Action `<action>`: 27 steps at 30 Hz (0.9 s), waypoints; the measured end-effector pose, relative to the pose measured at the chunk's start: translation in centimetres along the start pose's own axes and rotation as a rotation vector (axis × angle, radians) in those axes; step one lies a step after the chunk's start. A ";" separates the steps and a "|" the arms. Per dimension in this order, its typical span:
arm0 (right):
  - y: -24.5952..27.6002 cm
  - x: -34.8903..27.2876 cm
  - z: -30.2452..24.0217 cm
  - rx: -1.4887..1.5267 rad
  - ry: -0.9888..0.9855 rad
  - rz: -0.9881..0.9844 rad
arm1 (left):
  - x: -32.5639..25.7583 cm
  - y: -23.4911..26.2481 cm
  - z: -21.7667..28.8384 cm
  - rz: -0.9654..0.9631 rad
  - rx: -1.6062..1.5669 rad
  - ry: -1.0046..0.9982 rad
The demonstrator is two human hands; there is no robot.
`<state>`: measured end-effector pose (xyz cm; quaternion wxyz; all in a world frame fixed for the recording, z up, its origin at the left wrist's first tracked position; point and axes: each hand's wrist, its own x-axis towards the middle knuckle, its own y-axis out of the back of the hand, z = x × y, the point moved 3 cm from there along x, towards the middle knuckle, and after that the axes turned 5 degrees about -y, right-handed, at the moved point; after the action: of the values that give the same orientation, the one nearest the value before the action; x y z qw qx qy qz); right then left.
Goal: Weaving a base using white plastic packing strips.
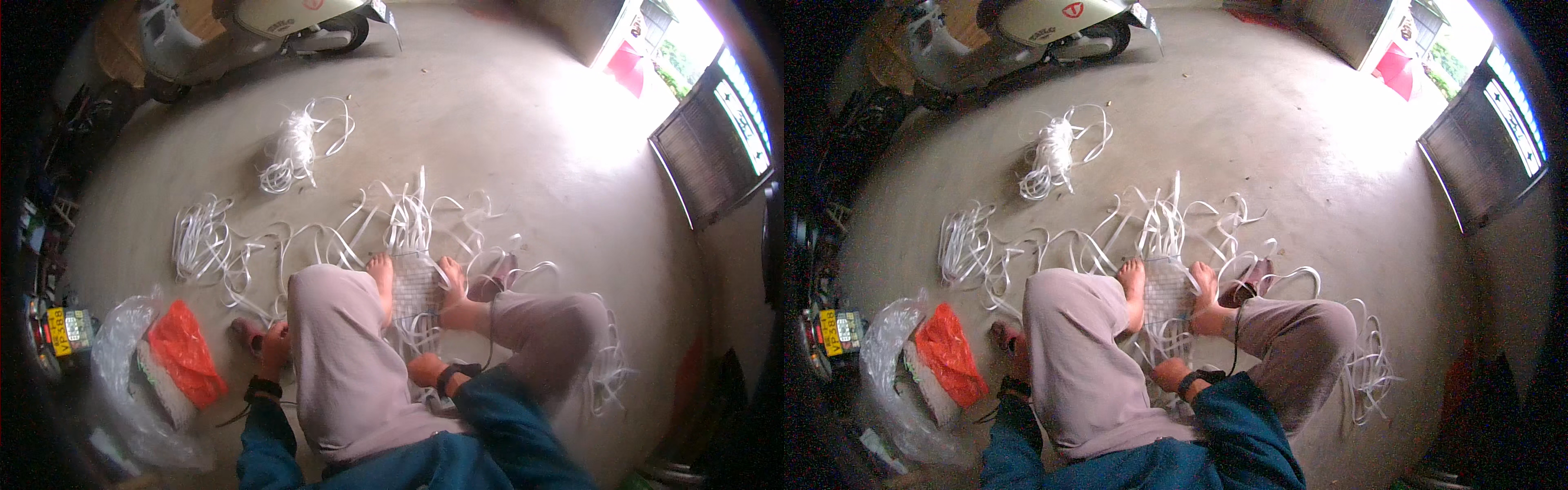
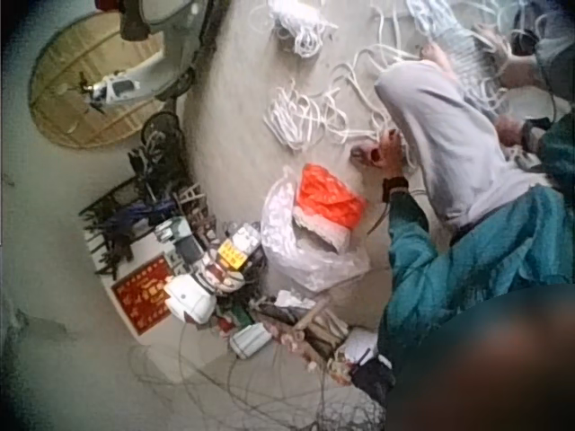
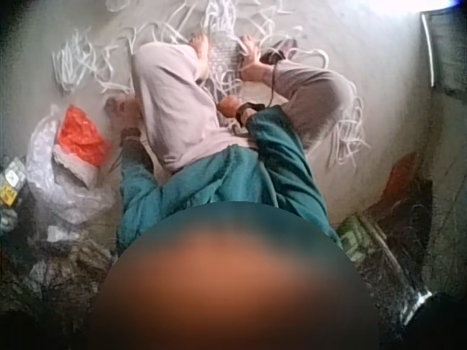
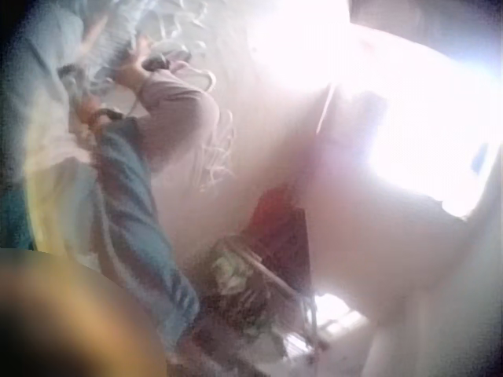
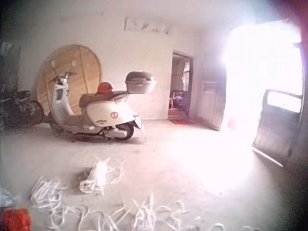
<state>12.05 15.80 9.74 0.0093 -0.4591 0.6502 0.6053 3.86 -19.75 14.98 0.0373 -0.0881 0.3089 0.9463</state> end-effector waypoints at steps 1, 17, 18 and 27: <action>0.1 -0.3 -0.1 -0.002 -0.008 0.004 | -0.3 -0.4 0.6 0.026 0.070 -0.092; 2.4 -2.7 -0.4 0.087 -0.126 0.062 | -2.5 -3.8 1.1 0.070 -0.372 -0.119; 2.5 -2.8 -0.4 0.111 -0.124 0.083 | -2.5 -3.7 1.1 0.074 -0.400 -0.120; 2.6 -2.2 -0.1 0.102 -0.111 0.253 | -2.1 -1.0 2.2 0.126 -0.632 -0.193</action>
<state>11.78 16.65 13.04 -0.0074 -0.3382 0.7313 0.5922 5.70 -17.67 16.56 -0.0215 0.0138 0.0000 0.9997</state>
